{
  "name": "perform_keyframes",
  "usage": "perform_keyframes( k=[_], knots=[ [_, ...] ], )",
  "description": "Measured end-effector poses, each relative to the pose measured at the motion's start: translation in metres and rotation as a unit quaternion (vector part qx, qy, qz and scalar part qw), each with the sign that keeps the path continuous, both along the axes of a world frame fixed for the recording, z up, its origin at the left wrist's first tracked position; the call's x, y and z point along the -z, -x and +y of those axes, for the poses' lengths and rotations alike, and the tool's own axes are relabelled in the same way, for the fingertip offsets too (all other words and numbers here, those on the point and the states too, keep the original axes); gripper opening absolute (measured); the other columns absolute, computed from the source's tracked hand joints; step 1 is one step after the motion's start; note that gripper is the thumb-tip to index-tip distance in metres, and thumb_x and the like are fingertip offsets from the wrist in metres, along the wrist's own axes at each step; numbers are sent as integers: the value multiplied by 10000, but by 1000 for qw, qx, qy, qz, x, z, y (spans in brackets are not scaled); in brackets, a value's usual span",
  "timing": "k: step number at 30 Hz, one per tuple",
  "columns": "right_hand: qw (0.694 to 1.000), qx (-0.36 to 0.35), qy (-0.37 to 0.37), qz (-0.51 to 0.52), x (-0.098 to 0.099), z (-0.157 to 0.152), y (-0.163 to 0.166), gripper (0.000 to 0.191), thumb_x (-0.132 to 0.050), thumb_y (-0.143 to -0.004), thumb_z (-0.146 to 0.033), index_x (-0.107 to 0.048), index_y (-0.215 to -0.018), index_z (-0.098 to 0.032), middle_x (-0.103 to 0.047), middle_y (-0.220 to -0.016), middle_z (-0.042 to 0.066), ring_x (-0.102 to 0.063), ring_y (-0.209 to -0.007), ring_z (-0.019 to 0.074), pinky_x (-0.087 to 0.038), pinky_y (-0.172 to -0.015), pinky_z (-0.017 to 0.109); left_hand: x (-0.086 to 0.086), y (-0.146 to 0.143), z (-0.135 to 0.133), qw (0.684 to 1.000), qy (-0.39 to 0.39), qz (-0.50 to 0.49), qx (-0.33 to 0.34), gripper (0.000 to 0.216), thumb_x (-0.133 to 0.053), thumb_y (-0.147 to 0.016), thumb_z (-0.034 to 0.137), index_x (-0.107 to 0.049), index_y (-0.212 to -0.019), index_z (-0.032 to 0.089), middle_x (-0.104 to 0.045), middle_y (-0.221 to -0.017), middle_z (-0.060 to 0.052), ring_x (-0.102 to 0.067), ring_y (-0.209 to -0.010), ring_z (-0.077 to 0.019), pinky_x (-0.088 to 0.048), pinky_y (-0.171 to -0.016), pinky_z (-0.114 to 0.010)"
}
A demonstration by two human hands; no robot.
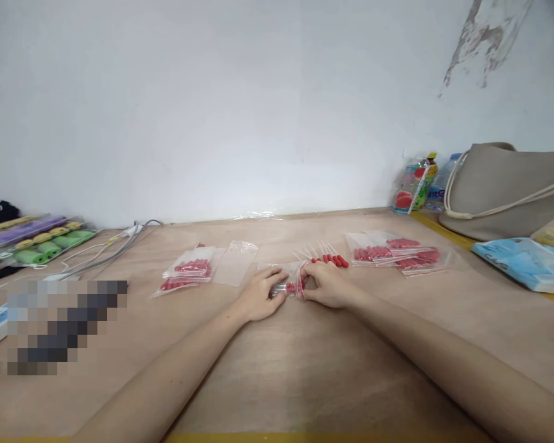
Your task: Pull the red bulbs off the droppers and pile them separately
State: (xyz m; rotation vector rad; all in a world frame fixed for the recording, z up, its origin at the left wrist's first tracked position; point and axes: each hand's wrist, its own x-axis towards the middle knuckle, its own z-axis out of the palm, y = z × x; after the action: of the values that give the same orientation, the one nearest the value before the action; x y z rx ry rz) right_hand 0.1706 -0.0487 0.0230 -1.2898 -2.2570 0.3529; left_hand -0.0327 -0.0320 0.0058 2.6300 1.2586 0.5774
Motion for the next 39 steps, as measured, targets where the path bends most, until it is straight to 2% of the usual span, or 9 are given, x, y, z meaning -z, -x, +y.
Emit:
perform_keyframes(
  k=[5,10,17,21,24,27,30,34,39],
  knots=[
    [998,3,31,60,5,1,4,196,-575,-636,-114,-541,-812,-194,-603,-790,-9,-541,-740,131,-383,-639,245,-4,-1,-2,1000,7,-9,5,434,-505,-785,318,-511,-1202,199,-449,-1311,-69,-416,-1205,-222,-325,-1029,-374],
    [981,-12,99,168,5,12,-4,159,-568,-636,-133,-551,-790,-171,-604,-727,-10,-550,-657,104,-428,-595,222,-4,-1,-4,1000,4,-19,8,458,-509,-781,314,-482,-1227,212,-468,-1286,-63,-442,-1176,-211,-342,-1016,-357],
    [937,8,218,271,-36,17,-46,213,-625,-589,-153,-566,-794,-152,-634,-712,9,-575,-600,106,-454,-542,225,-2,0,-1,999,-11,12,-34,510,-526,-765,387,-468,-1240,213,-444,-1306,-82,-433,-1181,-250,-329,-1010,-390],
    [917,121,167,342,-53,24,-75,206,-627,-617,-149,-566,-813,-157,-659,-731,43,-584,-591,115,-479,-557,250,-11,-2,-4,995,0,75,-66,640,-486,-749,553,-405,-1279,203,-427,-1317,-115,-406,-1187,-312,-336,-967,-451],
    [914,151,44,374,-44,36,-84,214,-611,-663,-170,-564,-871,-162,-671,-852,75,-621,-750,148,-500,-708,304,-18,-5,-4,989,12,102,-105,603,-397,-764,623,-479,-1196,210,-486,-1248,-124,-440,-1143,-321,-362,-916,-448],
    [943,138,-99,287,-20,47,-81,202,-547,-727,-187,-579,-924,-159,-664,-901,79,-619,-819,164,-488,-771,332,-21,-3,2,984,-20,79,-156,436,-337,-843,506,-550,-1079,208,-555,-1138,-110,-475,-1085,-289,-373,-889,-425],
    [971,99,-175,127,3,51,-71,219,-469,-777,-167,-615,-940,-179,-663,-919,67,-605,-837,179,-475,-782,352,-17,5,15,982,-42,40,-181,293,-406,-842,349,-568,-1016,176,-583,-1070,-108,-482,-1050,-273,-369,-890,-410],
    [976,19,-216,-6,17,48,-63,321,-392,-805,-118,-631,-1003,-199,-629,-1024,74,-554,-947,196,-444,-826,352,-11,16,29,981,-20,9,-193,233,-506,-781,269,-550,-979,156,-611,-975,-97,-543,-948,-229,-421,-824,-343],
    [976,-14,-201,-86,15,39,-59,343,-382,-807,-117,-648,-1002,-210,-615,-1010,75,-528,-957,198,-413,-834,347,-11,19,34,978,15,-24,-209,225,-573,-722,258,-514,-923,176,-614,-923,-50,-588,-799,-170,-456,-691,-275]
  ],
)
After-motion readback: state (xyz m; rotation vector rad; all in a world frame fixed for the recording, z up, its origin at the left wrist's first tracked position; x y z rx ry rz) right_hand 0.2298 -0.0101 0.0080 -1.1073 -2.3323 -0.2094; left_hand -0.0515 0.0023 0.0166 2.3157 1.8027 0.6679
